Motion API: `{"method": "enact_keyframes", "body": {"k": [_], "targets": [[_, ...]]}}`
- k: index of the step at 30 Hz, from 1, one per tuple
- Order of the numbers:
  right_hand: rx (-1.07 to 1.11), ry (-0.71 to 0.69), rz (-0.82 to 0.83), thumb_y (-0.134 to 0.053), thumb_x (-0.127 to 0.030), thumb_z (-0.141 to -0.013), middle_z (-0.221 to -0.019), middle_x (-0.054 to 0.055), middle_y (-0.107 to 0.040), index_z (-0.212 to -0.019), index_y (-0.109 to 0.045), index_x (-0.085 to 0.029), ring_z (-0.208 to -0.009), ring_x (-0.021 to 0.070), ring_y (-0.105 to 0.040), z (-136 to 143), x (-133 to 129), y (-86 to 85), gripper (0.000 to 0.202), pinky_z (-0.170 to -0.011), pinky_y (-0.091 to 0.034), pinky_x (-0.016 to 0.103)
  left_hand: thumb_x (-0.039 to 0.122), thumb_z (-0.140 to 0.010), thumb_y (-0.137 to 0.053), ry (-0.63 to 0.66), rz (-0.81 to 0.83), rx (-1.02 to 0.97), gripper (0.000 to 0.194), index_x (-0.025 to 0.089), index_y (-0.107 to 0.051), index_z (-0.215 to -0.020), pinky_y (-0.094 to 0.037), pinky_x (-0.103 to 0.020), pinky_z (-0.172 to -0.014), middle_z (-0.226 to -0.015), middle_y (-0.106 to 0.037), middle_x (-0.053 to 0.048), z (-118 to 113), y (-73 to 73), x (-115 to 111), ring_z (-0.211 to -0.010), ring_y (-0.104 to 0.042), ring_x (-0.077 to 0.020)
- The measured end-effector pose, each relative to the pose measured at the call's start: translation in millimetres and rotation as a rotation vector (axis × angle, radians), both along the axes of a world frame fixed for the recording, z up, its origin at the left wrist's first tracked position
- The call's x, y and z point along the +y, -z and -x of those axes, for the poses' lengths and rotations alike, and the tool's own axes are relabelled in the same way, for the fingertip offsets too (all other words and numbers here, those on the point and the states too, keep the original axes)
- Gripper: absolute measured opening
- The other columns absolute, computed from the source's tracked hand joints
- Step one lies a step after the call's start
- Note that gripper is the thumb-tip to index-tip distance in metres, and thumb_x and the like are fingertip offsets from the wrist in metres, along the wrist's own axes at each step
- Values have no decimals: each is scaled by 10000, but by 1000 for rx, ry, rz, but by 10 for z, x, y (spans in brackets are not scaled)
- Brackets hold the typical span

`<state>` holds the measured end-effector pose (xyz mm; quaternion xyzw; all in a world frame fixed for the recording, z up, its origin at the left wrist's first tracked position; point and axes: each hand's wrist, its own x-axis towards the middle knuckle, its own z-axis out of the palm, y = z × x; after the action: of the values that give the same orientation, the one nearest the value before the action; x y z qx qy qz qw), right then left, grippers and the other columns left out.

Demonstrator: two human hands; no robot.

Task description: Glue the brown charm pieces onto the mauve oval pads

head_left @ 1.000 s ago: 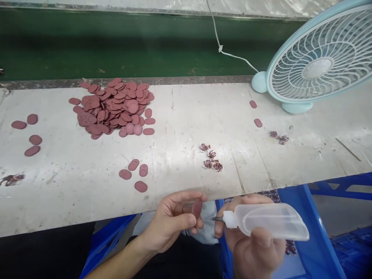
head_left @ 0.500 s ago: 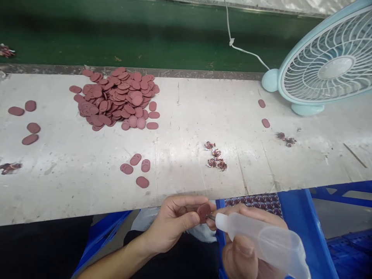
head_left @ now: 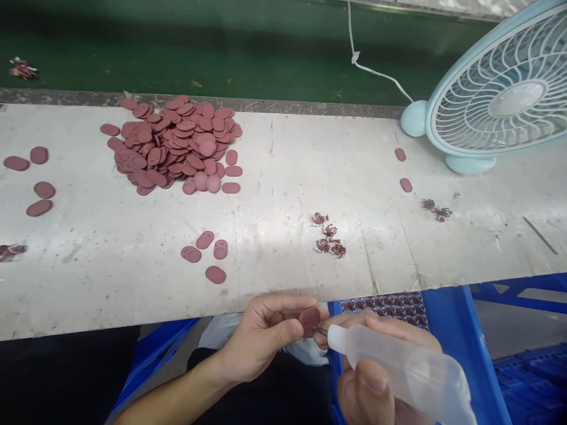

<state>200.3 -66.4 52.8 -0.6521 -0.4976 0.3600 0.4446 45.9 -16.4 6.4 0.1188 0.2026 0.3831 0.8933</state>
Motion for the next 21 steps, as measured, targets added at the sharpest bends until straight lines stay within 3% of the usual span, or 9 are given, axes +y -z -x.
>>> {"method": "enact_keyframes", "body": {"k": [5,9,11,15,18,21], "targets": [[47,44,-52,-794,-481,-694,-877,51,-711,-1166,-630,-371,-827,364,-700,130,156,-102,512,-580,-556,498,318,-835,-787,23,6,67,285,215,-785,-1100,-570,-306,-831,-1085,-801,-96,21,52,-41,-886,-731,-186],[141,231,-323,-665,-431,-853,-684,-23,-635,-1105,-621,-344,-578,245,-630,292,216,-88,270,-482,-511,408,329,-832,-789,22,5,85,283,210,-788,-1089,-566,-300,-838,-1069,-804,-93,12,44,-39,-889,-722,-178],[130,295,-395,-653,-411,-870,-643,-31,-609,-1073,-616,-314,-516,223,-584,368,232,-68,228,-435,-496,393,322,-830,-792,19,7,83,277,209,-790,-1083,-562,-285,-848,-1069,-804,-91,4,39,-33,-917,-725,-178],[124,341,-381,-694,-435,-825,-628,-22,-614,-1032,-637,-319,-504,233,-592,370,270,-105,244,-412,-520,397,315,-836,-789,22,19,66,277,218,-785,-1095,-562,-250,-837,-1078,-804,-88,9,40,-28,-924,-741,-171],[390,344,-268,-684,-417,-809,-619,-20,-658,-978,-674,-308,-470,216,-623,130,356,-206,202,-367,-522,343,301,-847,-778,33,17,45,279,221,-776,-1114,-568,-217,-805,-1094,-800,-88,27,30,-15,-913,-754,-164],[859,320,-94,-563,-406,-889,-635,-12,-681,-929,-724,-223,-517,129,-661,-269,519,-243,248,-402,-505,175,270,-863,-760,39,24,30,258,225,-773,-1117,-578,-199,-794,-1108,-795,-88,49,8,4,-928,-757,-161]]}}
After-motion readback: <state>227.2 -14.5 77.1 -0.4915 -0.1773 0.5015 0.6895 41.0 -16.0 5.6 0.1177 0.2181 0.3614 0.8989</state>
